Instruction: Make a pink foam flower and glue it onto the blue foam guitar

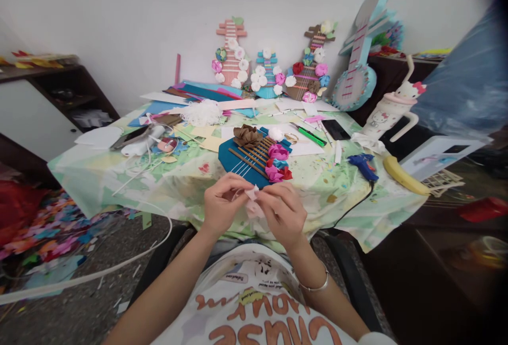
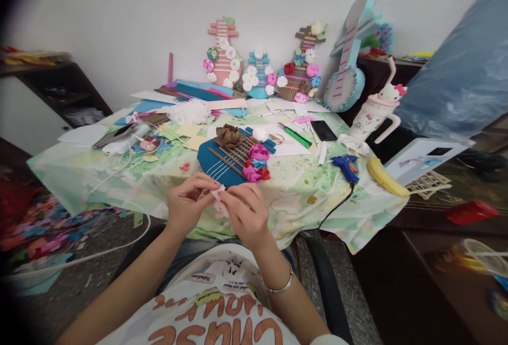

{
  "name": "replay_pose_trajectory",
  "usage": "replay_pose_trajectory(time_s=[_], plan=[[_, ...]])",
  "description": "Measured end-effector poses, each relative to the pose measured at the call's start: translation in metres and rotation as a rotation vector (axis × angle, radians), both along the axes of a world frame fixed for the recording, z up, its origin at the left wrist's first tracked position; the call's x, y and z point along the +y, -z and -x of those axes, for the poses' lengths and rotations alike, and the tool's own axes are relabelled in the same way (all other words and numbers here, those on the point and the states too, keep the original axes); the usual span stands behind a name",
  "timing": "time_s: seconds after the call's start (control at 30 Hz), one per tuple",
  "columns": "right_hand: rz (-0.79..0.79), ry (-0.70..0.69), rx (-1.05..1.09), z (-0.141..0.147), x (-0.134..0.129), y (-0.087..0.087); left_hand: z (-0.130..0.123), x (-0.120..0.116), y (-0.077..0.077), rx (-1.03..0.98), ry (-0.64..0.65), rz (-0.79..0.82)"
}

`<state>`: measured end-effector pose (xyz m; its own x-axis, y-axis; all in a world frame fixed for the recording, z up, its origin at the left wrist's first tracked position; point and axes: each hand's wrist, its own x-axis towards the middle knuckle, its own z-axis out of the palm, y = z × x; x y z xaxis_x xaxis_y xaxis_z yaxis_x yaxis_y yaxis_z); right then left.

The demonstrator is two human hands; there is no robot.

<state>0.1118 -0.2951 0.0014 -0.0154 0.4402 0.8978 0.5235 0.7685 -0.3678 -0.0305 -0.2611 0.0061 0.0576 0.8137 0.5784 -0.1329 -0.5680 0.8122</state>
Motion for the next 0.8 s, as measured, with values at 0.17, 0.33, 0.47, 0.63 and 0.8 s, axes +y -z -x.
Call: replay_pose_trajectory(time_s=[0.17, 0.33, 0.47, 0.63, 0.8], plan=[[0.394, -0.091, 0.335, 0.006, 0.004, 0.002, -0.003, 0.002, 0.003, -0.065, -0.127, -0.021], [0.692, -0.268, 0.533, 0.009, 0.007, 0.005, -0.004, 0.001, 0.006, -0.072, -0.174, -0.014], [0.725, -0.236, 0.530, 0.007, 0.007, 0.005, 0.001, 0.000, 0.005, -0.084, 0.092, 0.069], [0.665, -0.157, 0.284, 0.001, 0.006, 0.000, 0.009, 0.003, -0.006, 0.149, 0.316, 0.183], [0.652, -0.158, 0.177, -0.005, 0.005, -0.007, 0.011, 0.008, -0.016, 0.372, 0.235, 0.253]])
